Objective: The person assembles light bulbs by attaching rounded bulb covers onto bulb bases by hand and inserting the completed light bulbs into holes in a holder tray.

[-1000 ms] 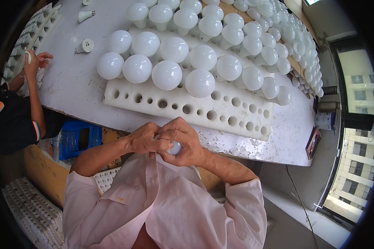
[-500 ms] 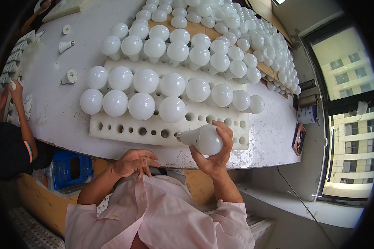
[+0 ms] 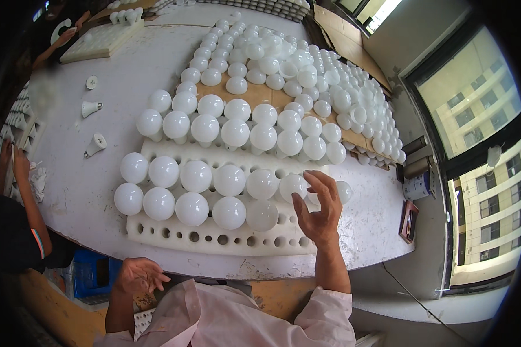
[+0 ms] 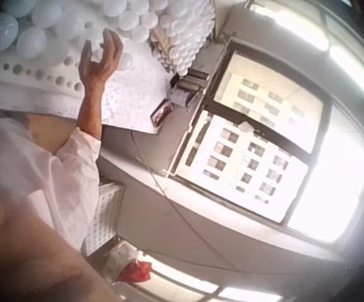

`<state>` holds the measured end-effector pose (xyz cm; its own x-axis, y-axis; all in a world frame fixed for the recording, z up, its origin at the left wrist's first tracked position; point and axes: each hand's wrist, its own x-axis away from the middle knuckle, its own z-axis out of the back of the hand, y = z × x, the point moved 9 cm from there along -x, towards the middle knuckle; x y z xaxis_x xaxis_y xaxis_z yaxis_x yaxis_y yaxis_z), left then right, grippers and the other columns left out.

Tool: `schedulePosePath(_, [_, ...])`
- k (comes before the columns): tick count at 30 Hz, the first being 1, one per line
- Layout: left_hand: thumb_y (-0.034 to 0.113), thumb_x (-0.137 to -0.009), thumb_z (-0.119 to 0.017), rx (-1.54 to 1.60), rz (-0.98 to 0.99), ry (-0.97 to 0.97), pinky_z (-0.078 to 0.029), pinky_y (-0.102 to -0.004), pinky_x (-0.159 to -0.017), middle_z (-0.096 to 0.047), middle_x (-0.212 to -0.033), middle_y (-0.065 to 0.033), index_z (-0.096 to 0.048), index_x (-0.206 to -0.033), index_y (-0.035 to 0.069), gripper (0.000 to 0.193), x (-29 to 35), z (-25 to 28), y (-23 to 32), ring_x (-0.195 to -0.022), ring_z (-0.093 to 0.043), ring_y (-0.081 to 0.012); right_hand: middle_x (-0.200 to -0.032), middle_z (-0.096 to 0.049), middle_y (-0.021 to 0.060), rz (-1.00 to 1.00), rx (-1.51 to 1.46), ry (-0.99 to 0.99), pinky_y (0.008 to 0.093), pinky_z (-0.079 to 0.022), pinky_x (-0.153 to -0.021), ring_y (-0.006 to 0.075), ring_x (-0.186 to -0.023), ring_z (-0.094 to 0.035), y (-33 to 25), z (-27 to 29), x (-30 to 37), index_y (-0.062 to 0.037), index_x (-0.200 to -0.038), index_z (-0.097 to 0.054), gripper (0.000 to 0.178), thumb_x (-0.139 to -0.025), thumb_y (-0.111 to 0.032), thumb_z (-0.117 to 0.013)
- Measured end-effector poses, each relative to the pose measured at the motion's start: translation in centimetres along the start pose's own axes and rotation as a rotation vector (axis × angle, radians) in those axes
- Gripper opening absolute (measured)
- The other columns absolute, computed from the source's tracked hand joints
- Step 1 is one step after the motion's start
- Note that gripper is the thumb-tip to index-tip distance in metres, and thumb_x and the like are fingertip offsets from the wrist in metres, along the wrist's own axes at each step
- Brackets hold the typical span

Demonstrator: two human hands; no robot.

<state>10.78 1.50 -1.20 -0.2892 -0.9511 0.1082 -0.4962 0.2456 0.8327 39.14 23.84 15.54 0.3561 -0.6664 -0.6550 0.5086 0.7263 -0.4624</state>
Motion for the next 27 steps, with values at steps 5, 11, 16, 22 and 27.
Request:
schedulePosePath(5, [0.008,-0.082,-0.062,-0.063,-0.415,0.437,-0.050,-0.0251,-0.051,-0.066,-0.093,-0.0243,-0.056,-0.104,-0.008,0.028,3.3,8.8,8.9,-0.071,-0.067,-0.0205,-0.108,-0.061,0.0101,-0.161,0.027,-0.122,0.0268,-0.049,-0.071,0.0156,-0.087,-0.061,9.1,-0.8,-9.5,-0.0033,-0.114,-0.058,0.030,-0.083,-0.001,-0.061])
schedulePosePath(11, [0.007,-0.082,-0.059,-0.736,-0.364,1.160,-0.050,-0.0295,-0.076,-0.056,-0.121,-0.0218,-0.046,-0.122,-0.006,0.044,0.2,22.7,14.8,-0.103,-0.060,-0.0257,-0.116,-0.057,0.0136,-0.259,0.322,-0.429,0.0353,-0.049,-0.085,0.0255,-0.097,-0.061,23.3,-5.0,-16.6,-0.0059,-0.122,-0.053,0.042,-0.081,0.001,-0.057])
schedulePosePath(16, [0.021,-0.075,-0.069,-1.117,0.035,1.395,-0.044,-0.0376,-0.093,-0.048,-0.129,-0.0233,-0.042,-0.127,-0.005,0.065,-4.1,32.3,19.7,-0.121,-0.047,-0.0330,-0.124,-0.050,0.0176,-0.131,0.496,-0.742,0.0393,-0.041,-0.097,0.0363,-0.115,-0.049,28.4,-10.9,-17.4,-0.0063,-0.128,-0.046,0.063,-0.069,0.006,-0.062])
schedulePosePath(22, [0.031,-0.071,-0.074,-1.339,0.202,1.487,-0.040,-0.0386,-0.099,-0.050,-0.123,-0.0233,-0.040,-0.128,-0.007,0.077,-6.7,42.0,21.5,-0.119,-0.046,-0.0355,-0.120,-0.053,0.0187,-0.132,0.553,-0.735,0.0424,-0.044,-0.092,0.0381,-0.111,-0.051,29.6,-13.4,-19.0,-0.0050,-0.124,-0.046,0.066,-0.062,0.005,-0.069])
schedulePosePath(27, [0.033,-0.070,-0.075,-1.305,0.065,1.539,-0.038,-0.0392,-0.100,-0.051,-0.120,-0.0252,-0.041,-0.125,-0.009,0.077,-6.7,42.1,21.0,-0.119,-0.047,-0.0352,-0.115,-0.054,0.0202,-0.132,0.586,-0.723,0.0437,-0.045,-0.090,0.0396,-0.108,-0.052,29.0,-12.2,-19.8,-0.0052,-0.121,-0.045,0.068,-0.059,0.002,-0.072])
